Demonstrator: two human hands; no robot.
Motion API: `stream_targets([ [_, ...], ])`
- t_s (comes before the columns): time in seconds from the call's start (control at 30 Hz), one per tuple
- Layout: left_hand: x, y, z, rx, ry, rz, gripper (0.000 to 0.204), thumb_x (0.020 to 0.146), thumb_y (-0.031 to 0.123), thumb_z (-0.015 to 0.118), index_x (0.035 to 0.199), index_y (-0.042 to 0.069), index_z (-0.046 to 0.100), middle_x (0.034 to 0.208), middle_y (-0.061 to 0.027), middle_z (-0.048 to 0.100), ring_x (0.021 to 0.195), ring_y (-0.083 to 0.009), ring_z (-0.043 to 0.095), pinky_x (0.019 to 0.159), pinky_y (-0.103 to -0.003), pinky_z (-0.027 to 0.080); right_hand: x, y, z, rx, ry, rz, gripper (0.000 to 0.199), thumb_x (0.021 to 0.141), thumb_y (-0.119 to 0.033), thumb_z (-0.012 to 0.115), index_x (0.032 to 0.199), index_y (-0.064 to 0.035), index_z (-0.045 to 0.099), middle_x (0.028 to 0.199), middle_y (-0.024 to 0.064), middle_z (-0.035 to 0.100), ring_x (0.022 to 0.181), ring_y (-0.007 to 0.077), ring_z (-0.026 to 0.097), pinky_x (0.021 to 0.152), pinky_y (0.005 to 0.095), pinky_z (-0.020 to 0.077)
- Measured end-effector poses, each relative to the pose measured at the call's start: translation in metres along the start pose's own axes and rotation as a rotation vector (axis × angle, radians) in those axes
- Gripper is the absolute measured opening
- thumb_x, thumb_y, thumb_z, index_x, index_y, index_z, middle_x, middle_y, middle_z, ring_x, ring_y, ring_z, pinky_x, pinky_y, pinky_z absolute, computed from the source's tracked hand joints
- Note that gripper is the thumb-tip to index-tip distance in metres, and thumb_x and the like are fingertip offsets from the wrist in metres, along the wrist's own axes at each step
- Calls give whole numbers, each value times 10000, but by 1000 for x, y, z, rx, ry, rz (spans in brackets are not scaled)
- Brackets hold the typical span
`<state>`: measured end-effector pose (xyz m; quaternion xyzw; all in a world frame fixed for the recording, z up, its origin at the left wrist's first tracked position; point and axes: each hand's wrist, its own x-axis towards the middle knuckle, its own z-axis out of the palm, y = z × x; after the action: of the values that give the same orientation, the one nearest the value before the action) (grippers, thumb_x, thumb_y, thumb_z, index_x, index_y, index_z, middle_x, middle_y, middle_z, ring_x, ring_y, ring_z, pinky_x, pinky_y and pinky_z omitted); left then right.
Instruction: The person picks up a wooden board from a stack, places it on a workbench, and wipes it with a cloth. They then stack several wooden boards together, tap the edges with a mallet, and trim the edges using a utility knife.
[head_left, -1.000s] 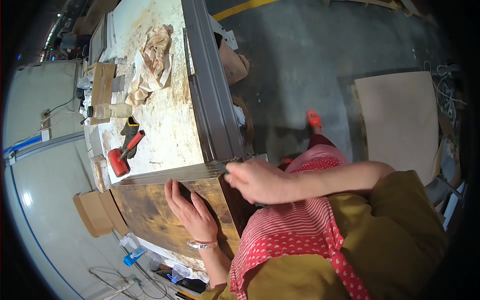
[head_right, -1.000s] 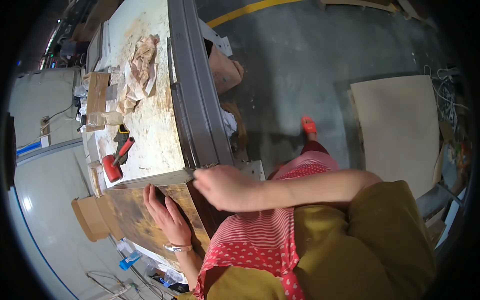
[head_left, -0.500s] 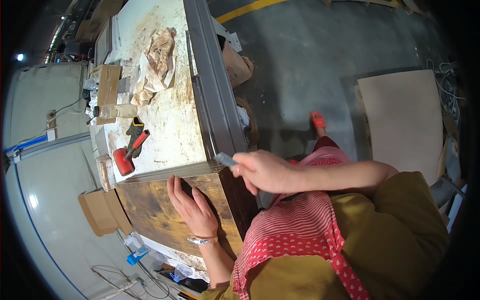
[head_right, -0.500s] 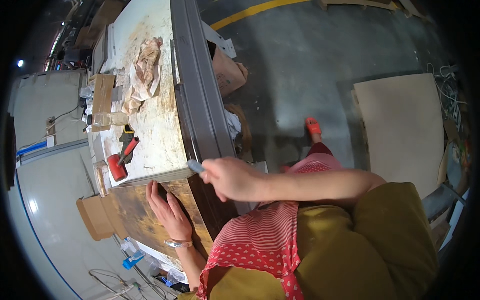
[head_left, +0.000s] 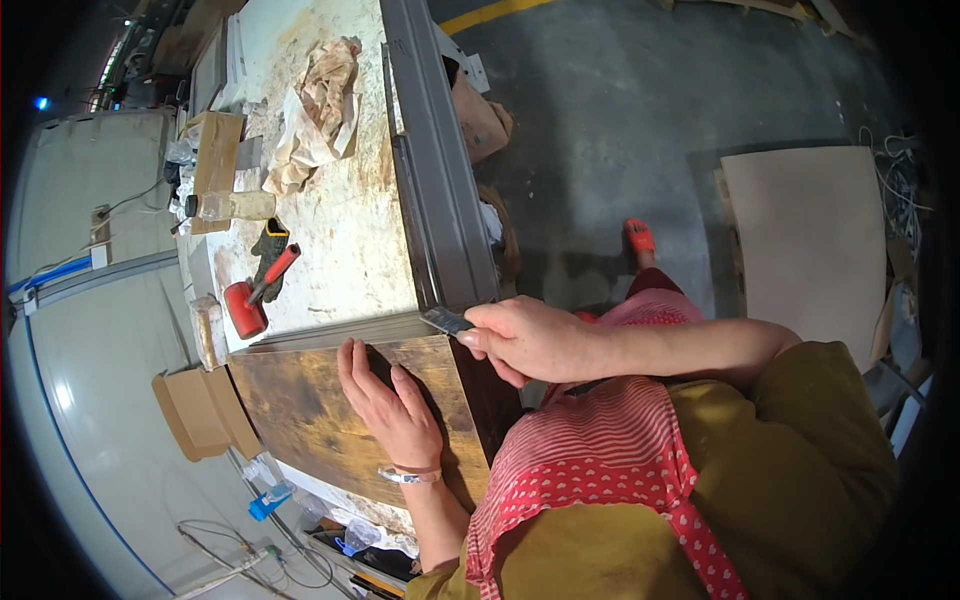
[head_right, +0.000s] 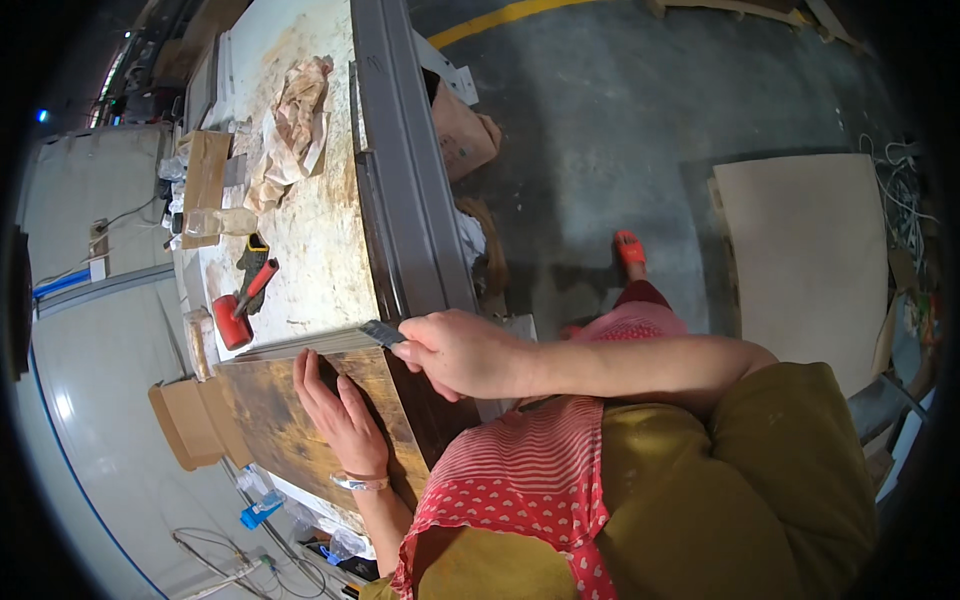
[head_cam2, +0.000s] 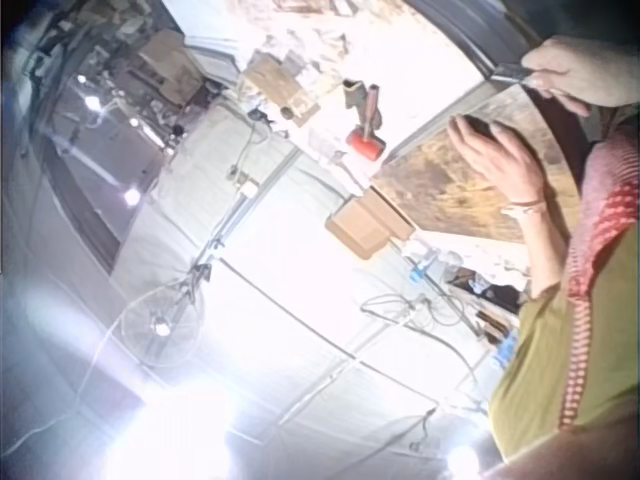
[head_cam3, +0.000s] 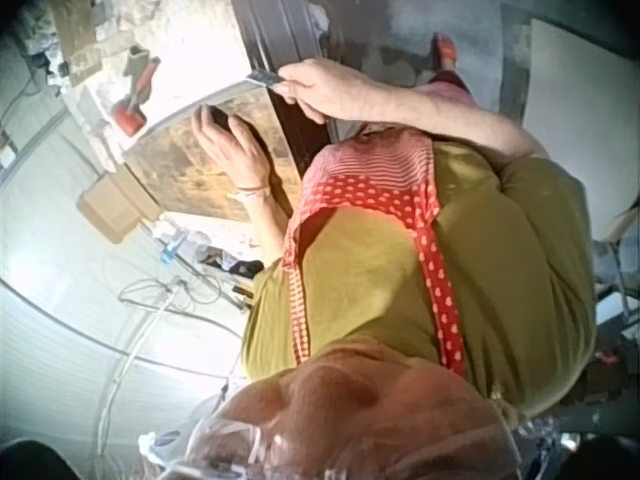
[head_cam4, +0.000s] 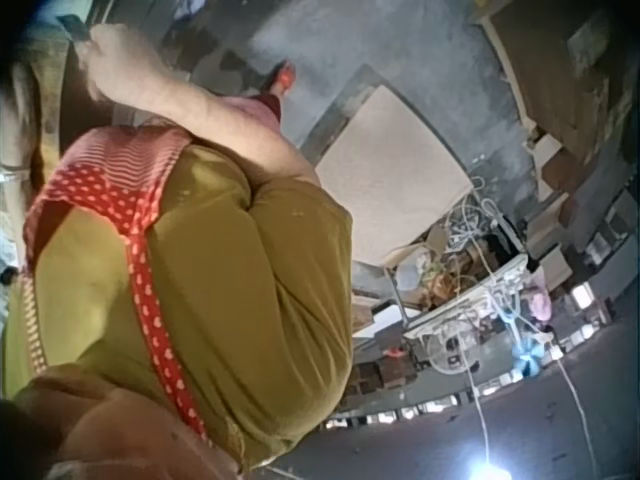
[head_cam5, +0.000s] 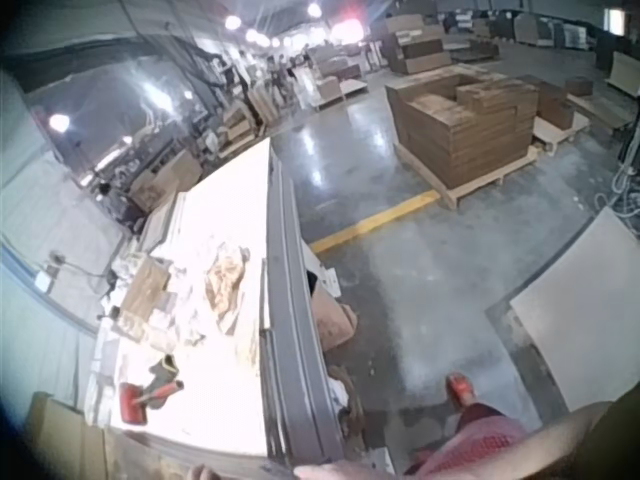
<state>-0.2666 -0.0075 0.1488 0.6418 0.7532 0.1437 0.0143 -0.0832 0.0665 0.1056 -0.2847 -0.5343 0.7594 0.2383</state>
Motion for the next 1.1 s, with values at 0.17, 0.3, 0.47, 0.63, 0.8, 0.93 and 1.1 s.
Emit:
stream_targets([
  [0.17, 1, 1, 2, 4, -7, 7, 422, 919, 168, 387, 1280, -52, 389, 1338, -237, 366, 1240, -394, 353, 1042, -439, 265, 6, 47, -30, -88, 7, 368, 261, 931, -196, 421, 780, -1, 508, 494, 57, 520, 461, 168, 542, 474, 330, 416],
  [0.3, 1, -1, 3, -14, -16, -12, 431, 908, 159, 389, 1276, -64, 388, 1340, -245, 360, 1239, -404, 350, 1037, -452, 268, 3, 1, -17, -46, 31, 76, 246, 929, -194, 409, 795, -17, 515, 495, 45, 529, 453, 153, 519, 506, 324, 409],
  [0.47, 2, 2, 2, -10, -14, 3, 432, 913, 161, 386, 1278, -72, 386, 1338, -243, 362, 1241, -397, 353, 1040, -447, 268, 11, 69, -35, -81, 35, 468, 213, 898, -144, 416, 794, -11, 546, 478, 43, 492, 430, 144, 509, 424, 332, 383],
  [0.63, 0, 0, 4, -14, -28, -31, 438, 913, 163, 388, 1285, -68, 381, 1346, -238, 357, 1245, -395, 351, 1042, -445, 267, 12, 21, -26, -108, 4, 157, 287, 948, -224, 406, 785, -16, 520, 495, 46, 547, 448, 141, 525, 481, 297, 414],
  [0.8, 3, 3, 4, -11, -4, -21, 446, 930, 221, 379, 1284, -49, 400, 1342, -215, 373, 1253, -365, 356, 1058, -410, 253, 2, 123, -48, -330, -52, 551, 197, 834, -97, 412, 745, 13, 549, 543, 123, 596, 509, 212, 623, 495, 356, 483],
  [0.93, -2, 1, 2, -8, -34, -23, 481, 936, 286, 402, 1300, -28, 404, 1366, -208, 363, 1272, -368, 340, 1057, -427, 256, -15, 126, -55, -200, 74, 382, 253, 903, -166, 423, 744, 3, 526, 550, 103, 600, 498, 202, 614, 516, 348, 487],
  [1.1, 18, 35, -15, 85, -224, 154, 474, 863, 282, 554, 1249, 12, 498, 1298, -173, 480, 1270, -347, 376, 1053, -426, 273, -13, 120, -90, -87, 111, 448, 269, 927, -208, 423, 760, -12, 500, 539, 74, 565, 467, 166, 567, 472, 324, 422],
])
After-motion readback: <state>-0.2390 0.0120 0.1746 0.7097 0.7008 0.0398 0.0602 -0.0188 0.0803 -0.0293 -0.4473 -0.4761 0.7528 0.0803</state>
